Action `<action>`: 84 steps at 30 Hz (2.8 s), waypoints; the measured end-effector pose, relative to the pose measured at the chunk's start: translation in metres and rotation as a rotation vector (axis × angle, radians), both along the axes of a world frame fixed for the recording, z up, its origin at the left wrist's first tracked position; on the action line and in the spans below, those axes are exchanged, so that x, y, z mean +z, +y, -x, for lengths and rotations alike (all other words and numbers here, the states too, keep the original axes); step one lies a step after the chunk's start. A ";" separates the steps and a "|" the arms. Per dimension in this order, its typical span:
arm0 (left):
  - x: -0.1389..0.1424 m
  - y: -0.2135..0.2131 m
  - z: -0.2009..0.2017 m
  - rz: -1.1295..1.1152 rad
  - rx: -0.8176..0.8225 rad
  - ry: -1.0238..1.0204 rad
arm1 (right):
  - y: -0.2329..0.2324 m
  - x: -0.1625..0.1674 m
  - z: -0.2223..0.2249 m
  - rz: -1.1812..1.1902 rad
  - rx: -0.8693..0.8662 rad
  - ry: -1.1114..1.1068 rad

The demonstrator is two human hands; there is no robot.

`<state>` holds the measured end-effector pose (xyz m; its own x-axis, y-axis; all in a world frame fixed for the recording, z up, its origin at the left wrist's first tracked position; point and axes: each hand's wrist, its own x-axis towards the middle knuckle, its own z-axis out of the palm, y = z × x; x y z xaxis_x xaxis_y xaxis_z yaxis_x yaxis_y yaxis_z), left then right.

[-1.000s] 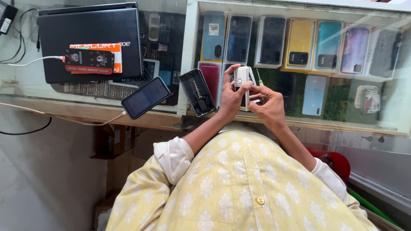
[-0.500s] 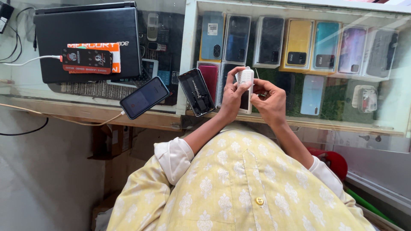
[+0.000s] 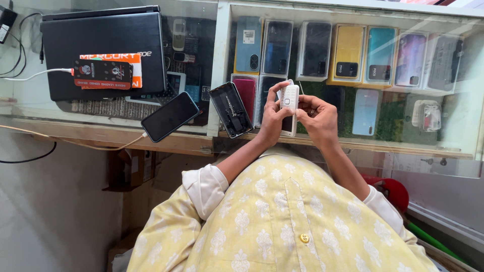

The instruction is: The person disassembles a white mobile phone by removing the back cover and battery, then uses a screwdriver and tweezers to separate the internal circuit board and keypad. The person also briefly handles a second phone on the counter.

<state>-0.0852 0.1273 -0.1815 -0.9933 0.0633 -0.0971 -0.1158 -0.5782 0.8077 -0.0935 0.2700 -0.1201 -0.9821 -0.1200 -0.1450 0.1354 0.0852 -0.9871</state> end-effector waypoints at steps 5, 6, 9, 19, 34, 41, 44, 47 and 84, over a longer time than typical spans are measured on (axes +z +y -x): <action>0.002 0.003 -0.004 0.012 -0.016 0.043 | -0.003 0.002 -0.004 -0.284 -0.048 0.067; 0.001 0.003 -0.004 0.010 -0.013 0.024 | -0.002 0.002 -0.004 -0.287 -0.038 0.063; 0.001 0.002 -0.005 0.015 -0.006 0.010 | -0.002 0.004 -0.004 -0.200 -0.007 0.054; 0.009 0.003 -0.012 0.073 -0.052 0.070 | -0.001 0.012 -0.003 0.135 -0.008 0.077; 0.015 0.002 -0.019 0.345 -0.036 0.127 | 0.013 0.005 0.003 0.136 -0.040 -0.033; 0.033 -0.007 -0.023 0.537 -0.067 0.270 | 0.033 0.008 0.019 0.157 0.070 -0.327; 0.037 -0.015 -0.021 0.690 -0.160 0.314 | 0.043 0.013 0.027 0.278 0.189 -0.474; 0.039 -0.020 -0.014 0.734 -0.152 0.554 | 0.049 0.015 0.032 0.287 0.307 -0.535; -0.019 -0.008 0.008 -0.496 -0.542 -0.352 | 0.017 0.042 0.037 -0.519 0.306 0.413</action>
<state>-0.0932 0.1197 -0.2009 -0.7287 0.6445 -0.2316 -0.6816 -0.6498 0.3363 -0.1305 0.2869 -0.0780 -0.9024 -0.4147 0.1174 -0.3445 0.5305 -0.7745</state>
